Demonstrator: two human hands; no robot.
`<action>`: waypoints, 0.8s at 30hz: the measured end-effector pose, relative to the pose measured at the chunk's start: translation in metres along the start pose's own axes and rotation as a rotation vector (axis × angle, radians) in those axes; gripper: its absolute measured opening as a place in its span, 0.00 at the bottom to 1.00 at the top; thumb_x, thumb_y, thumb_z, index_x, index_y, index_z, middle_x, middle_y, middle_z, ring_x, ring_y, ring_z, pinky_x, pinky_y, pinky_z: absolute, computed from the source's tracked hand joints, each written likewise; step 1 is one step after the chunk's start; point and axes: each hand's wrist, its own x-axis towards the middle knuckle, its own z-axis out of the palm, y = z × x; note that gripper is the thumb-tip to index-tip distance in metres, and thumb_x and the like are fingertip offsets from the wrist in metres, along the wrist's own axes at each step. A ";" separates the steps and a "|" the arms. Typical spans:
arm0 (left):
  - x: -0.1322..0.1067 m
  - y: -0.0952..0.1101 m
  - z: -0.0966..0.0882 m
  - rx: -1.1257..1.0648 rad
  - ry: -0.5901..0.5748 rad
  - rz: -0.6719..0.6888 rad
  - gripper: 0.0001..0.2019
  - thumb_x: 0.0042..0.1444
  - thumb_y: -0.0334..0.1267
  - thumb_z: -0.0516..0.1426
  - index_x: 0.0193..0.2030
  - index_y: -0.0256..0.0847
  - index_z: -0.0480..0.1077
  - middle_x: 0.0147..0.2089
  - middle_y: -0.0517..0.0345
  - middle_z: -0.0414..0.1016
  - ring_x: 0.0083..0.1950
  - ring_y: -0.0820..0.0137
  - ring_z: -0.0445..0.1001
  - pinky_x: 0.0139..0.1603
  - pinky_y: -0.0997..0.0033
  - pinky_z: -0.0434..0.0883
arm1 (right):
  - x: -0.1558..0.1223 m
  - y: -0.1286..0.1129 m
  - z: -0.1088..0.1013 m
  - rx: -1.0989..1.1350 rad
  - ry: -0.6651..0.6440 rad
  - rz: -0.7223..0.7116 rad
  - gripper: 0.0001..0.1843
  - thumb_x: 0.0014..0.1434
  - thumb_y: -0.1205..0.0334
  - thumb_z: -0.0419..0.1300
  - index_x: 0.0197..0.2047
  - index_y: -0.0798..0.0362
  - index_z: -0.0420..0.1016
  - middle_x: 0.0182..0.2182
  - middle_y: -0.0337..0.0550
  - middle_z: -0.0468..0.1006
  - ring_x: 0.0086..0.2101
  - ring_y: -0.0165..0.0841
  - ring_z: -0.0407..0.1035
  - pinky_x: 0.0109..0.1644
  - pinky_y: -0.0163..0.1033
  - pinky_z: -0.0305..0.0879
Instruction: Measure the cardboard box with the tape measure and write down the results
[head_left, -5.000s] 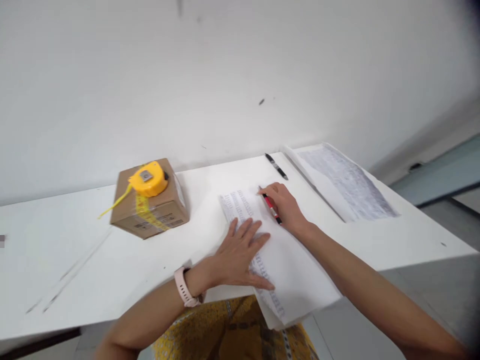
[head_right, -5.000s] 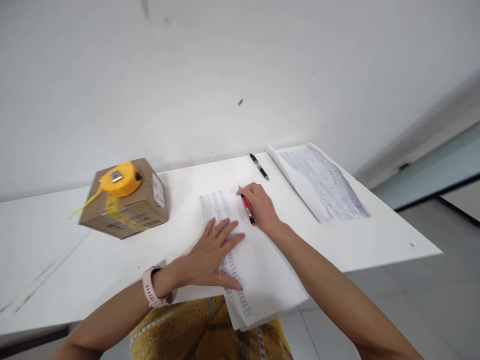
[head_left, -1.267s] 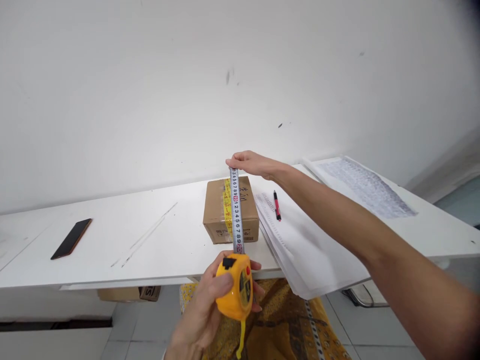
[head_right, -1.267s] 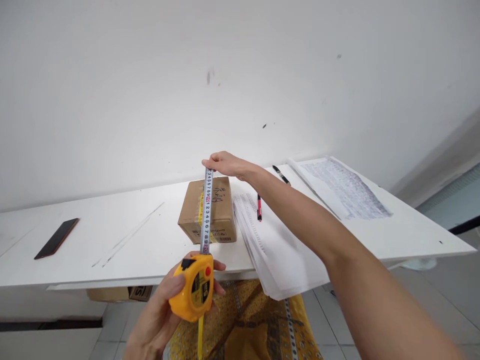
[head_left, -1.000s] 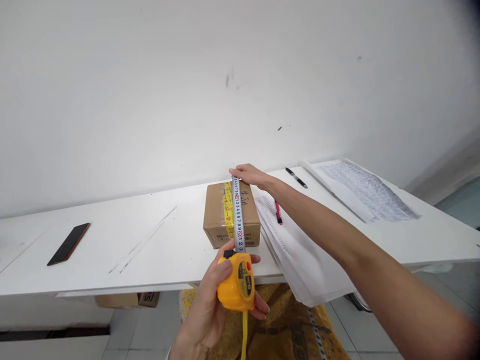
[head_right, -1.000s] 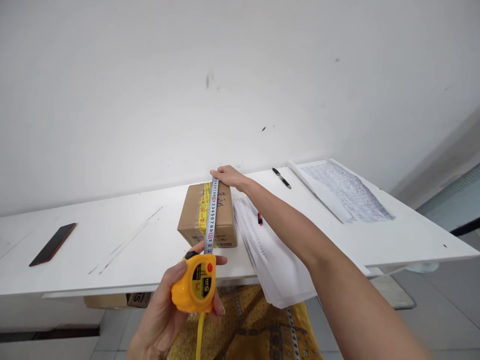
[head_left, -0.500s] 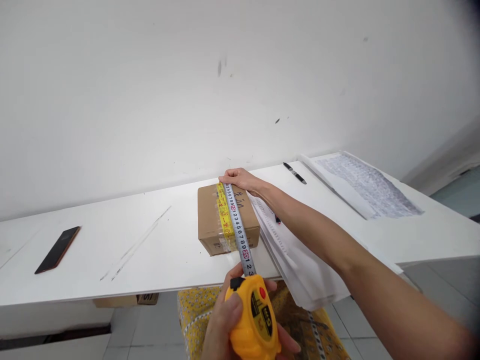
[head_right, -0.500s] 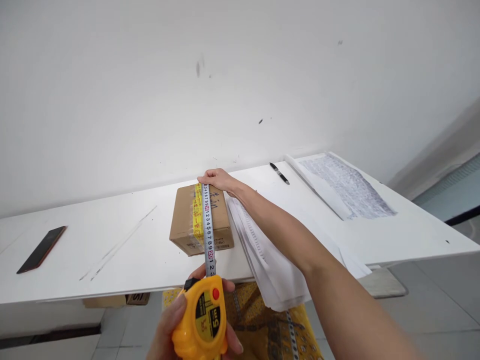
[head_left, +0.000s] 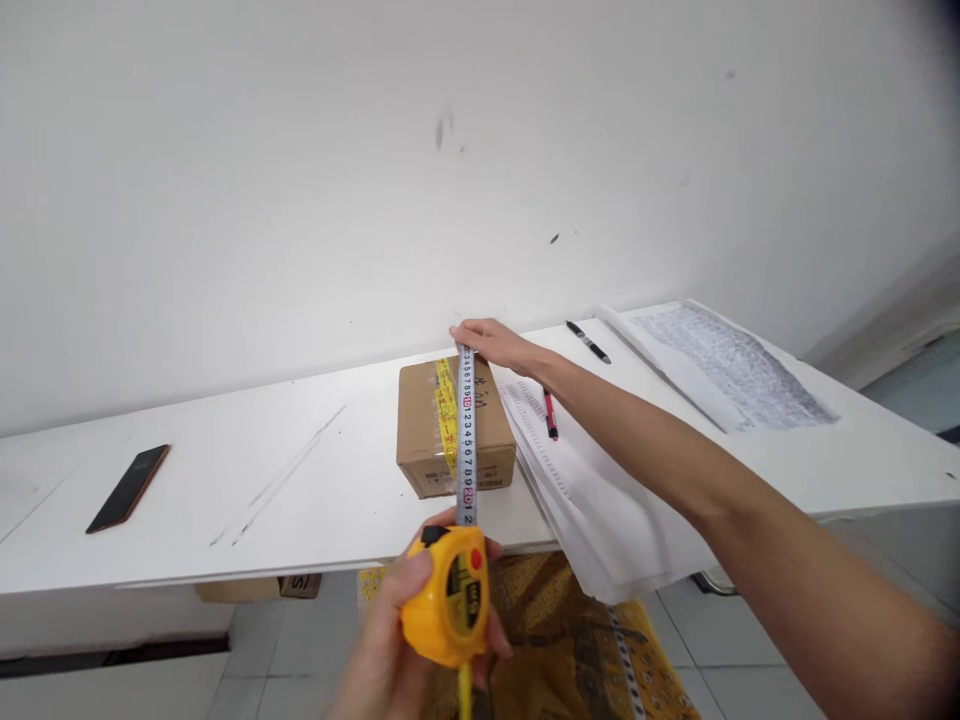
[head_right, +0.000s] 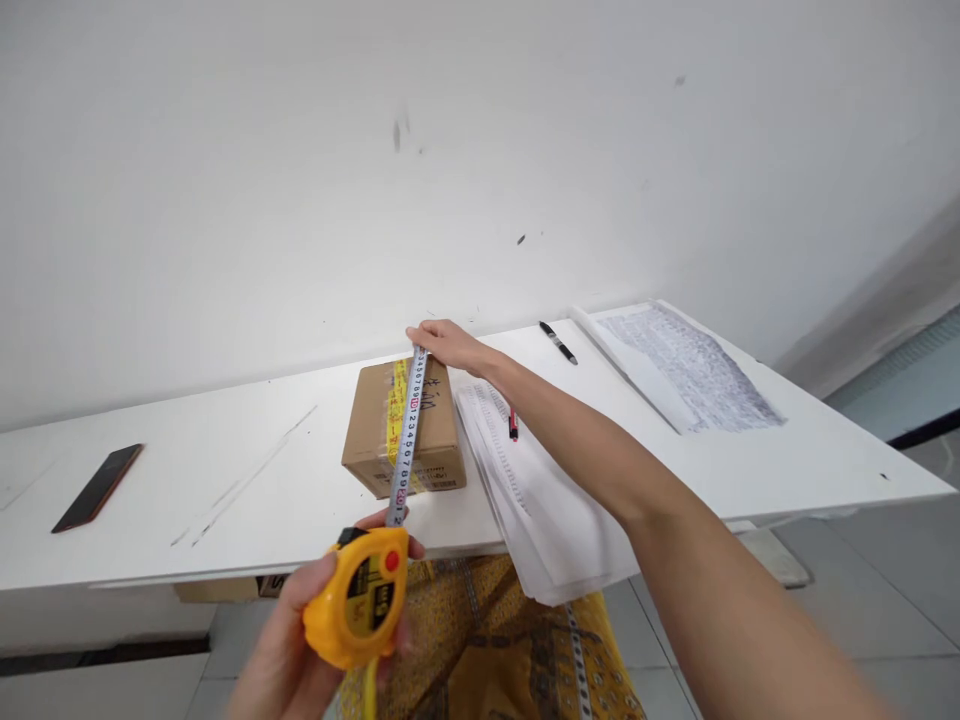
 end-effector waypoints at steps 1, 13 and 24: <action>-0.005 0.011 -0.006 0.045 0.018 -0.003 0.23 0.58 0.51 0.59 0.57 0.44 0.72 0.52 0.43 0.77 0.30 0.63 0.79 0.23 0.71 0.73 | -0.006 -0.006 -0.007 -0.018 0.040 -0.049 0.22 0.63 0.44 0.56 0.26 0.51 0.61 0.23 0.36 0.61 0.26 0.29 0.55 0.31 0.37 0.53; 0.050 0.166 -0.095 0.536 0.250 0.291 0.26 0.47 0.51 0.64 0.46 0.32 0.79 0.34 0.43 0.81 0.19 0.68 0.71 0.13 0.73 0.63 | -0.109 -0.029 -0.013 0.119 0.069 0.006 0.17 0.59 0.45 0.60 0.31 0.50 0.64 0.22 0.34 0.65 0.25 0.28 0.57 0.29 0.36 0.51; 0.092 0.176 -0.113 0.628 0.104 0.214 0.24 0.52 0.50 0.60 0.48 0.31 0.78 0.33 0.42 0.81 0.17 0.69 0.71 0.12 0.76 0.53 | -0.116 -0.002 0.020 0.004 0.064 -0.039 0.18 0.65 0.42 0.53 0.37 0.49 0.66 0.23 0.34 0.66 0.26 0.29 0.58 0.31 0.36 0.51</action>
